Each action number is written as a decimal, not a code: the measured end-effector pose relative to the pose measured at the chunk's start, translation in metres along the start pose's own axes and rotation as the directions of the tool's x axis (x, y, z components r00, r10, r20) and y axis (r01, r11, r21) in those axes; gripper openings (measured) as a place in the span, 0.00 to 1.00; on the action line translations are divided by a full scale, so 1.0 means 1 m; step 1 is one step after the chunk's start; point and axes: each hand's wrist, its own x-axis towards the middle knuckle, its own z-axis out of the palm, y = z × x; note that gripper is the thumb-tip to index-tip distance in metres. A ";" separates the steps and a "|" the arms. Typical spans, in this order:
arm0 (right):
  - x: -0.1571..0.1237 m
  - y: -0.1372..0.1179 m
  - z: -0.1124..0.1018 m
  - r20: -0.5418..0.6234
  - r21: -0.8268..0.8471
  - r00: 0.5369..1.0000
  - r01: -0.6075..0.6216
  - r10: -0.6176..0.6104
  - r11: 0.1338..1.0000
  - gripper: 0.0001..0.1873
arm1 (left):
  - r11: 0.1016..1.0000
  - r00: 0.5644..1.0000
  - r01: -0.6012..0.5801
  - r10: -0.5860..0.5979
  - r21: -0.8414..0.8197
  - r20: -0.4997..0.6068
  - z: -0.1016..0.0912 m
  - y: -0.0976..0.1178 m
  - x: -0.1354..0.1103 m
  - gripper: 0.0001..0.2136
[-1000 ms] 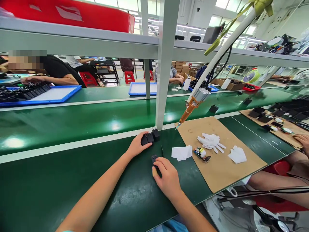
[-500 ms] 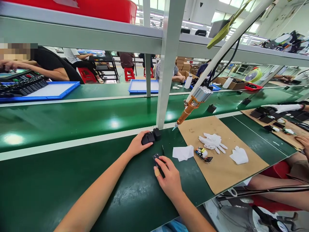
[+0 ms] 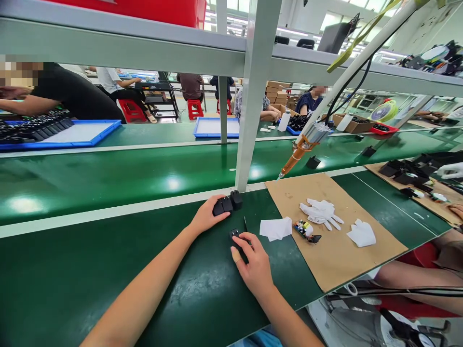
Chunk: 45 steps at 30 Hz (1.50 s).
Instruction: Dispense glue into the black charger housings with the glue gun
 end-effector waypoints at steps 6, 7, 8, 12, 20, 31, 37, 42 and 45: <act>-0.001 0.001 0.000 0.003 0.017 1.000 -0.002 0.002 1.000 0.16 | 1.000 1.000 -0.005 0.005 0.002 0.001 0.001 -0.001 0.000 0.25; -0.002 0.002 0.001 0.005 0.015 1.000 -0.001 0.000 1.000 0.17 | 1.000 1.000 -0.003 0.003 0.004 0.002 0.001 -0.001 0.000 0.25; -0.002 0.002 0.001 0.007 0.013 1.000 0.001 -0.001 1.000 0.17 | 1.000 1.000 0.000 0.000 0.005 0.003 0.001 -0.001 0.000 0.25; -0.003 0.003 0.002 0.008 0.013 1.000 0.006 -0.006 1.000 0.17 | 1.000 1.000 0.004 -0.004 0.010 0.000 0.001 -0.002 -0.001 0.25; -0.003 0.000 0.001 0.007 -0.138 0.998 0.059 -0.058 0.989 0.19 | 1.000 1.000 -0.006 0.006 0.012 -0.009 0.002 -0.002 0.000 0.24; 0.003 -0.003 -0.003 0.059 -0.179 0.994 0.097 -0.088 0.979 0.15 | 1.000 1.000 -0.012 0.013 0.014 -0.010 0.003 -0.005 -0.001 0.25; -0.011 -0.008 -0.018 0.023 -0.067 0.970 0.243 -0.242 0.968 0.16 | 1.000 1.000 -0.023 0.023 0.009 -0.004 0.003 -0.005 -0.001 0.25; -0.018 -0.009 -0.023 0.137 -0.028 0.960 0.251 -0.245 0.968 0.14 | 0.999 0.999 -0.033 0.033 0.016 -0.010 0.002 -0.004 0.000 0.25; -0.020 -0.008 -0.024 0.086 0.013 0.976 0.201 -0.201 0.980 0.16 | 0.999 0.999 -0.043 0.043 0.014 -0.016 0.003 -0.005 -0.001 0.25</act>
